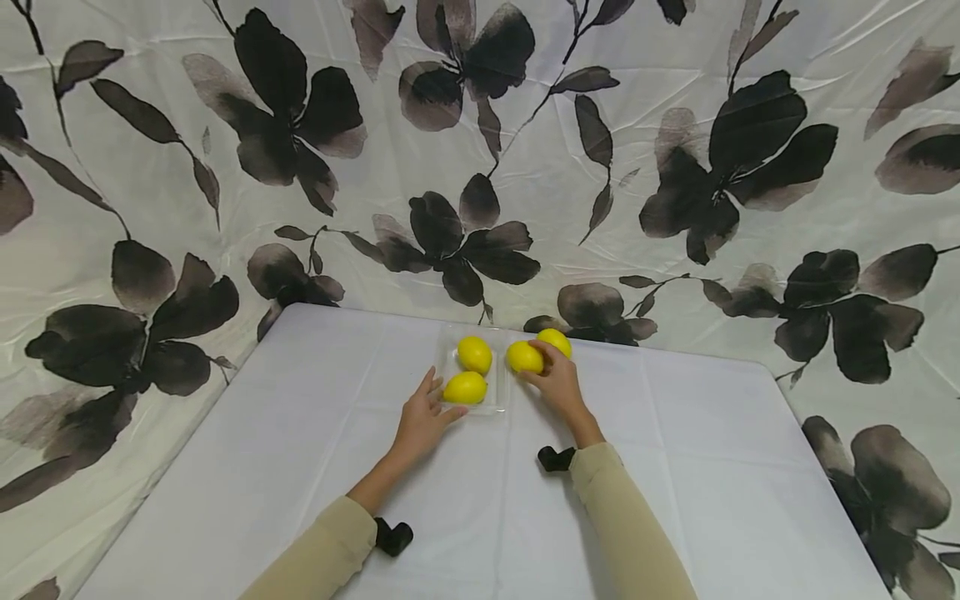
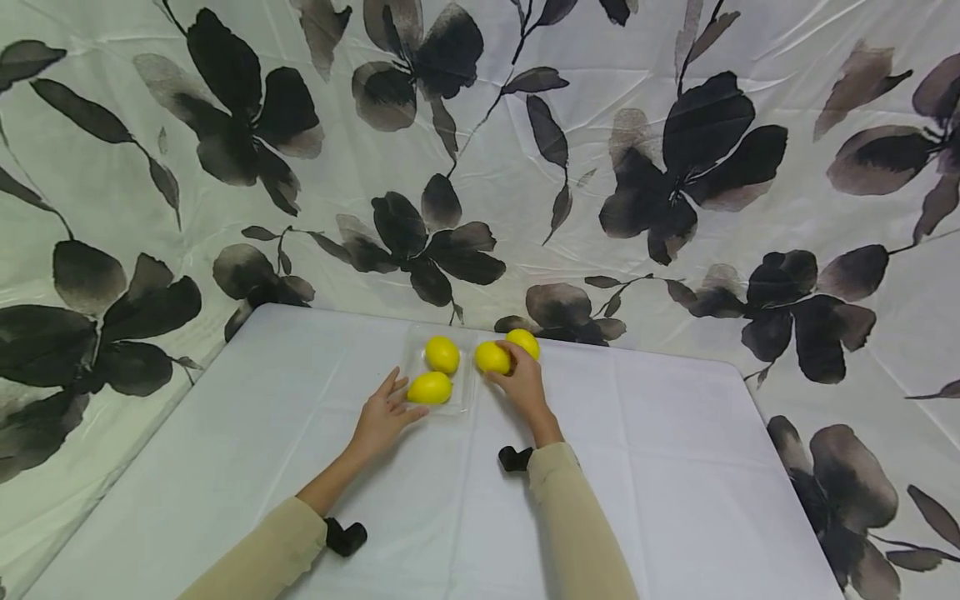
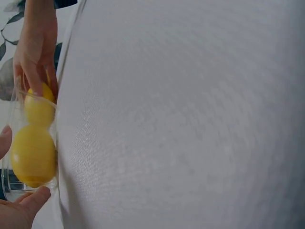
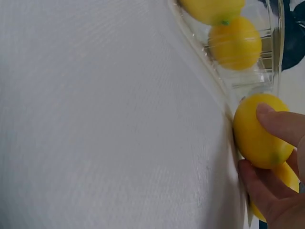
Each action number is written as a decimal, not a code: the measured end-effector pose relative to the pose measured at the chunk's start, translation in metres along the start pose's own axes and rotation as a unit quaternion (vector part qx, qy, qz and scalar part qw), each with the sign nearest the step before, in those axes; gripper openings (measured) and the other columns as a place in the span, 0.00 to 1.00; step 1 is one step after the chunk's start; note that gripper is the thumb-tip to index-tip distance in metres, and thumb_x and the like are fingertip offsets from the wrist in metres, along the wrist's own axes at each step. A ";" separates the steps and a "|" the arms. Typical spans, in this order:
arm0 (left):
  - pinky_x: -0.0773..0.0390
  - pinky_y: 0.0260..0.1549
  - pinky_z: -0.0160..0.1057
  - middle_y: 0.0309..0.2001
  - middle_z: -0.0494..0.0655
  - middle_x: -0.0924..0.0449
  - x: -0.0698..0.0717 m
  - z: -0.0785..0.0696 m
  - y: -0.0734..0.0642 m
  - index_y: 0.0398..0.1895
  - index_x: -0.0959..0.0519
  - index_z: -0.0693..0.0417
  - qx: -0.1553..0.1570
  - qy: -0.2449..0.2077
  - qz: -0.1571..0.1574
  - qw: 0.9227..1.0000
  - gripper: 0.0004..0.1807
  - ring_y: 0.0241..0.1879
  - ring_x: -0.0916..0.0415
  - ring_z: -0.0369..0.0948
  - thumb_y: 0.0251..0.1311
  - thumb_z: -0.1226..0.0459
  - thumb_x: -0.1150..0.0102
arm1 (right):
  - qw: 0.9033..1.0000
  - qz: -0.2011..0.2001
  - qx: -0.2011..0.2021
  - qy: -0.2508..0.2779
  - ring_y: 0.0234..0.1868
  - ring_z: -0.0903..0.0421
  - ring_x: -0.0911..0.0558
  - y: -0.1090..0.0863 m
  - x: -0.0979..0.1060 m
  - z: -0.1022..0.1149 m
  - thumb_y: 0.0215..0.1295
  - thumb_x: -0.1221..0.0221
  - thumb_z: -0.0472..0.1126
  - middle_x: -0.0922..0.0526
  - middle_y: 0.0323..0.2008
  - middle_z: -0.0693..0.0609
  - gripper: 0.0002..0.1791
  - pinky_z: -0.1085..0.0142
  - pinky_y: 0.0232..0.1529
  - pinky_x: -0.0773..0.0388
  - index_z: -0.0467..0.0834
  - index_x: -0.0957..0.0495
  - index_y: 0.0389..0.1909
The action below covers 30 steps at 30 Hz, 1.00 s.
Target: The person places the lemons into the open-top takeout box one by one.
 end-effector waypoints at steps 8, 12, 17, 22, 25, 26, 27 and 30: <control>0.27 0.62 0.53 0.72 0.64 0.38 -0.002 0.000 0.000 0.78 0.52 0.63 -0.002 0.004 0.000 1.000 0.51 0.68 0.35 0.59 0.58 0.63 0.30 | 1.000 -0.007 -0.005 0.027 0.62 0.44 0.22 -0.005 0.005 0.000 0.55 0.28 0.37 0.21 0.61 0.41 0.30 0.52 0.58 0.20 0.41 0.24 0.61; 0.26 0.62 0.52 0.72 0.64 0.38 -0.002 0.000 0.000 0.78 0.52 0.62 0.000 0.000 0.001 1.000 0.51 0.68 0.35 0.59 0.58 0.63 0.30 | 0.999 -0.029 0.004 0.044 0.57 0.43 0.20 -0.008 0.012 0.005 0.55 0.28 0.38 0.21 0.58 0.40 0.28 0.55 0.55 0.18 0.41 0.22 0.59; 0.27 0.62 0.52 0.72 0.64 0.39 -0.001 -0.002 0.001 0.78 0.52 0.62 -0.006 -0.005 0.002 1.000 0.51 0.68 0.35 0.59 0.58 0.63 0.30 | 0.995 -0.057 0.015 0.075 0.54 0.41 0.20 -0.009 0.020 0.011 0.54 0.29 0.36 0.22 0.58 0.39 0.28 0.54 0.55 0.18 0.40 0.22 0.58; 0.27 0.63 0.53 0.73 0.65 0.40 -0.003 0.000 0.001 0.78 0.53 0.63 -0.001 -0.006 0.007 1.000 0.50 0.68 0.35 0.60 0.59 0.64 0.31 | 0.989 -0.070 0.012 0.127 0.56 0.39 0.21 -0.009 0.022 0.015 0.54 0.29 0.32 0.22 0.60 0.39 0.29 0.46 0.59 0.22 0.38 0.23 0.59; 0.27 0.62 0.53 0.72 0.65 0.40 -0.003 0.000 0.000 0.78 0.53 0.63 0.003 -0.002 0.007 1.000 0.50 0.68 0.35 0.60 0.59 0.64 0.31 | 0.988 -0.071 0.007 0.136 0.56 0.40 0.21 -0.010 0.020 0.017 0.55 0.30 0.32 0.21 0.59 0.39 0.27 0.48 0.60 0.22 0.36 0.22 0.58; 0.27 0.62 0.53 0.72 0.65 0.39 -0.003 0.000 0.001 0.78 0.53 0.63 0.001 -0.001 0.004 1.000 0.51 0.68 0.35 0.60 0.59 0.64 0.31 | 0.989 -0.069 0.005 0.133 0.56 0.40 0.21 -0.010 0.019 0.018 0.56 0.30 0.33 0.21 0.58 0.39 0.26 0.49 0.60 0.22 0.36 0.22 0.57; 0.27 0.62 0.54 0.72 0.65 0.39 -0.003 -0.001 0.000 0.78 0.52 0.63 0.000 -0.001 0.002 1.000 0.51 0.68 0.34 0.60 0.58 0.63 0.31 | 0.989 -0.067 0.004 0.130 0.55 0.41 0.21 -0.011 0.018 0.018 0.56 0.30 0.34 0.21 0.58 0.39 0.26 0.50 0.60 0.22 0.36 0.22 0.57; 0.27 0.62 0.55 0.71 0.66 0.38 -0.003 -0.003 0.000 0.77 0.53 0.64 -0.008 0.003 0.002 1.000 0.51 0.67 0.34 0.60 0.58 0.63 0.31 | 0.992 -0.068 -0.006 0.109 0.54 0.44 0.20 -0.012 0.016 0.016 0.57 0.29 0.36 0.19 0.56 0.41 0.25 0.53 0.60 0.21 0.38 0.21 0.56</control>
Point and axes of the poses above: each hand's wrist, its own y-axis towards the middle knuckle, its own x-axis out of the back of the hand, z = x × y, the point moved 8 cm from there along y, towards the middle knuckle
